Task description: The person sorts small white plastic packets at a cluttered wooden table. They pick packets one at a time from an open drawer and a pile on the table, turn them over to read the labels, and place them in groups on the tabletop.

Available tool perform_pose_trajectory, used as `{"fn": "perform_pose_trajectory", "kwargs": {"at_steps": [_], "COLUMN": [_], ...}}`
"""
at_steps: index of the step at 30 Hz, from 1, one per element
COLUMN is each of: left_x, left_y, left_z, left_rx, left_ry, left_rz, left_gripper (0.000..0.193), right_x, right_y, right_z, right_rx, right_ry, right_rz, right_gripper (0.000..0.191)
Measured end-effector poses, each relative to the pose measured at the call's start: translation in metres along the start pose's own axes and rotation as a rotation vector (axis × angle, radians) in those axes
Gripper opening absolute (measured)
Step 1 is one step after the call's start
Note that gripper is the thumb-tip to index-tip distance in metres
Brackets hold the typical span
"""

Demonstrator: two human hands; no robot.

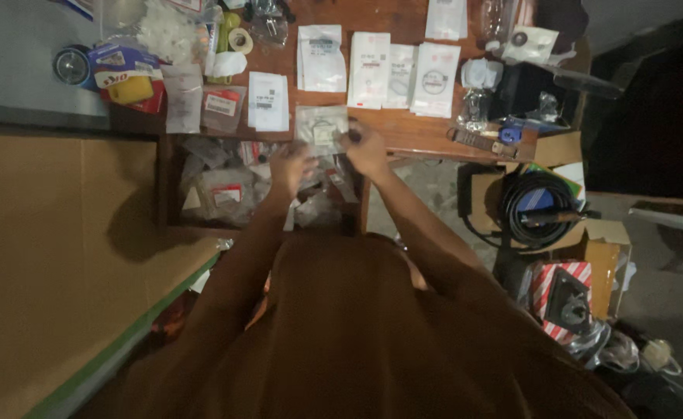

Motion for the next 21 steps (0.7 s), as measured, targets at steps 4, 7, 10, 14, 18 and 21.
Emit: {"fn": "perform_pose_trajectory", "kwargs": {"at_steps": [4,7,10,14,18,21], "left_x": [-0.001,-0.003,-0.003,0.002,0.005,0.004], "left_y": [-0.006,-0.012,-0.015,-0.014,-0.008,-0.006], "left_z": [0.001,-0.002,-0.007,-0.012,-0.014,-0.010], "left_rx": [0.126,0.256,0.464,0.375,0.290,0.152], "left_ry": [-0.028,-0.056,-0.072,-0.015,0.089,0.177], "left_rz": [-0.031,-0.037,-0.038,-0.049,-0.071,-0.136], "left_gripper": [0.029,0.028,0.025,0.030,0.033,0.040], "right_x": [0.003,0.005,-0.002,-0.018,-0.031,-0.040], "right_y": [0.005,0.011,0.028,0.021,0.025,0.027], "right_z": [0.001,0.003,0.011,0.029,0.034,0.033], "right_rx": [0.239,0.300,0.146,0.270,0.249,0.276], "right_ry": [-0.009,-0.049,-0.080,0.000,-0.045,-0.100], "right_rz": [-0.096,-0.094,-0.221,-0.030,-0.131,-0.217], "right_gripper": [0.039,0.045,0.047,0.048,0.051,0.055]}}
Point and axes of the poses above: each hand's wrist, its own x-axis away from the middle knuckle, its own z-axis out of the back of the hand, y = z × x, the point moved 7 cm from there along -x, towards the middle knuckle, and after that the axes turned 6 degrees about -z, right-handed, at the moved point
